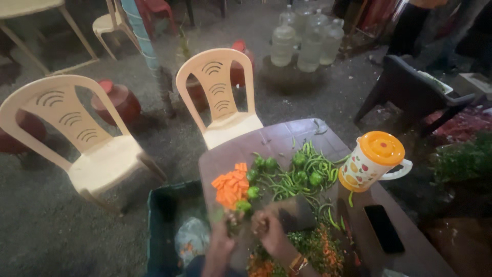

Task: The person chops green chilies and other vegetables on a wooden cutting board using a small knife.

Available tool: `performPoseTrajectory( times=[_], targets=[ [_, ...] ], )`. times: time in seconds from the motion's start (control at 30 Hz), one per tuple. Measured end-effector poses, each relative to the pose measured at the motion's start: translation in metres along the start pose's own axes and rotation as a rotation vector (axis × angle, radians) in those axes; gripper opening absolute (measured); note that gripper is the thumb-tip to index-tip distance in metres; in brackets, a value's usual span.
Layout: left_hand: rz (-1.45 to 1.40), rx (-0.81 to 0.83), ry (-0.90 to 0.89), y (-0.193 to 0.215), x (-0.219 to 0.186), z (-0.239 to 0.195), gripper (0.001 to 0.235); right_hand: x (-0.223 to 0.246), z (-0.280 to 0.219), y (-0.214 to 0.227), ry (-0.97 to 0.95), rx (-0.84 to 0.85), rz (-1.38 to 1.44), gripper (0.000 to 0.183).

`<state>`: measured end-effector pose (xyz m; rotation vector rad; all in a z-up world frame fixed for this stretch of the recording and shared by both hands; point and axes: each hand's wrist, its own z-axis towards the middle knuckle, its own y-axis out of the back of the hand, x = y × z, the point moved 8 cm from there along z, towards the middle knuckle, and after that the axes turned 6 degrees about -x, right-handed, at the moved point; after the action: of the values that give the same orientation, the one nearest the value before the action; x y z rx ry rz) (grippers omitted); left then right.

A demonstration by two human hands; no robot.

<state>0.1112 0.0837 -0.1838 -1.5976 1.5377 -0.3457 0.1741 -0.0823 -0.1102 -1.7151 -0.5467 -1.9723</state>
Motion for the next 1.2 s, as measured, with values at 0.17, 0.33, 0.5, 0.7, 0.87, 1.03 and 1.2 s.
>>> performPoseTrajectory(
  times=[0.17,0.33,0.5,0.7,0.87,1.03,1.2],
  targets=[
    [0.182,-0.161,-0.334,-0.028,-0.074,-0.039,0.006,-0.019,-0.002,-0.024,-0.134,0.45,-0.371,0.032],
    [0.1,-0.017,-0.333,-0.086,-0.097,-0.098,0.016,0.128,-0.011,-0.072,0.108,0.431,-0.417,0.032],
    [0.155,-0.06,-0.34,-0.065,-0.103,-0.084,0.031,0.142,0.014,-0.068,-0.275,0.229,-0.43,0.03],
    [0.239,-0.187,-0.299,-0.058,-0.105,-0.091,0.023,0.064,0.033,0.015,-0.053,0.082,-0.407,0.021],
    [0.225,-0.245,-0.213,-0.069,-0.098,-0.1,0.015,0.024,0.041,0.133,-0.075,-0.351,-0.318,0.026],
    [0.298,-0.203,-0.331,-0.091,-0.101,-0.124,0.016,0.046,0.037,0.204,-0.243,-0.582,-0.941,0.028],
    [0.398,-0.269,-0.299,-0.097,-0.1,-0.139,0.012,0.05,0.048,0.223,-0.042,-0.546,-0.982,0.021]
  ],
)
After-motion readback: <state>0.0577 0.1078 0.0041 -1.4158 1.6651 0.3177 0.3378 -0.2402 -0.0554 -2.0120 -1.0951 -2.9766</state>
